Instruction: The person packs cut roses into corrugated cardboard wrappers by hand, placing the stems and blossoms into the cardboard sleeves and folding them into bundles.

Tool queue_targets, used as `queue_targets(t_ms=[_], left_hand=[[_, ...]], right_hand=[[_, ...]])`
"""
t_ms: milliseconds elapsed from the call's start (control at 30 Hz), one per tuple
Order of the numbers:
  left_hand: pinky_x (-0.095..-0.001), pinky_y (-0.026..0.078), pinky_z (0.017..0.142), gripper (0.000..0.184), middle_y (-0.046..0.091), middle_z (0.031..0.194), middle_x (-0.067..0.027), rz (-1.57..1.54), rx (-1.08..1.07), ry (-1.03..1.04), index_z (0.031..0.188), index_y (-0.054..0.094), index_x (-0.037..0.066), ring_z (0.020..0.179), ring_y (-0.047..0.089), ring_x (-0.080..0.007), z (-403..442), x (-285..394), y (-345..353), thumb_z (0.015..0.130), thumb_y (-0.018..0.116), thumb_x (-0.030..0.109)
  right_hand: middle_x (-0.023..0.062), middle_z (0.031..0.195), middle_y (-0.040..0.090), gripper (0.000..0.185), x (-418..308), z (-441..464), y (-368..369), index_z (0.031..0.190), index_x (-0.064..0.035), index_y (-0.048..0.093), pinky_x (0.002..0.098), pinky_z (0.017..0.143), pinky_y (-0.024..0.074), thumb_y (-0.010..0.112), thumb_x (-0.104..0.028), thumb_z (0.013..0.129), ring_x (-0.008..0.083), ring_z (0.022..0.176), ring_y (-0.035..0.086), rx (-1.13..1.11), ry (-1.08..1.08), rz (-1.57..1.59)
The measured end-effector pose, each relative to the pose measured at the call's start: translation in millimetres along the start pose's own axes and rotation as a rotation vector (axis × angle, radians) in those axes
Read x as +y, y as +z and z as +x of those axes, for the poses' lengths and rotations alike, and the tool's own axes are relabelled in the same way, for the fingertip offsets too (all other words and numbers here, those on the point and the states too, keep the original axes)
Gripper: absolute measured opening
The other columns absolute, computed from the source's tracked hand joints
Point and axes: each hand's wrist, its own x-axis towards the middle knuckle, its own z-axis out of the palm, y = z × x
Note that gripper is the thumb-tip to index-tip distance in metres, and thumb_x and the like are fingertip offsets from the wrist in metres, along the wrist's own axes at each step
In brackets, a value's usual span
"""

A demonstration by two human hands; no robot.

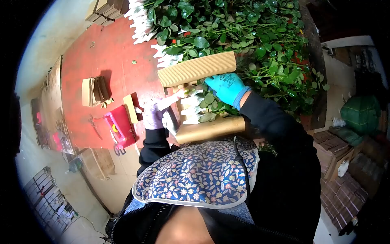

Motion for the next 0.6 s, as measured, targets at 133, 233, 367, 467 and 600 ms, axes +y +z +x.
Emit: queue_targets(t_ms=[133,233,367,467,600], left_hand=[[-0.0303,0.054,0.067,0.004,0.061,0.09,-0.0089,-0.151,0.159,0.031,0.091,0.058,0.004,0.07,0.059,-0.0144,-5.3,-11.1,-15.5,0.088,0.06,0.003],[-0.0279,0.049,0.056,0.009,0.057,0.085,-0.0047,0.043,0.102,-0.168,0.09,0.053,0.006,0.064,0.053,-0.0101,2.2,-16.0,-4.9,0.088,0.062,0.004],[-0.0213,0.047,0.076,0.022,0.059,0.09,0.0011,0.118,-0.046,-0.012,0.116,0.059,0.003,0.078,0.054,-0.0067,13.8,-45.2,12.9,0.094,0.056,0.001],[-0.0233,0.047,0.08,0.022,0.063,0.096,-0.0019,0.142,-0.073,-0.008,0.119,0.059,0.0,0.086,0.056,-0.0079,15.5,-42.4,16.8,0.099,0.054,0.01],[-0.0273,0.046,0.091,0.027,0.064,0.104,-0.0041,0.062,-0.207,-0.056,0.121,0.058,0.0,0.094,0.059,-0.0115,10.0,-24.9,29.9,0.099,0.056,0.016]], right_hand=[[0.0167,0.102,0.063,0.035,-21.6,1.1,-25.6,0.12,-0.011,0.056,0.0451,0.063,0.0536,0.057,-0.019,0.086,0.0335,0.078,0.066,-0.083,0.031,0.024],[0.0167,0.107,0.061,0.04,-28.3,2.4,-15.4,0.121,-0.008,0.056,0.0453,0.064,0.0514,0.062,-0.017,0.083,0.0337,0.078,0.064,-0.064,-0.007,-0.03],[0.0141,0.104,0.061,0.039,-27.6,4.9,-9.5,0.115,-0.007,0.06,0.0449,0.069,0.0506,0.064,-0.012,0.077,0.0337,0.084,0.063,-0.045,0.009,0.039],[0.0148,0.102,0.061,0.037,-22.1,-0.3,-9.4,0.11,-0.006,0.063,0.0443,0.074,0.0506,0.064,-0.002,0.073,0.0358,0.089,0.061,0.075,-0.025,0.28],[0.0145,0.095,0.062,0.032,-15.3,0.1,-7.8,0.102,-0.0036,0.062,0.0423,0.072,0.0493,0.06,0.006,0.071,0.0365,0.086,0.061,0.032,-0.037,0.415]])
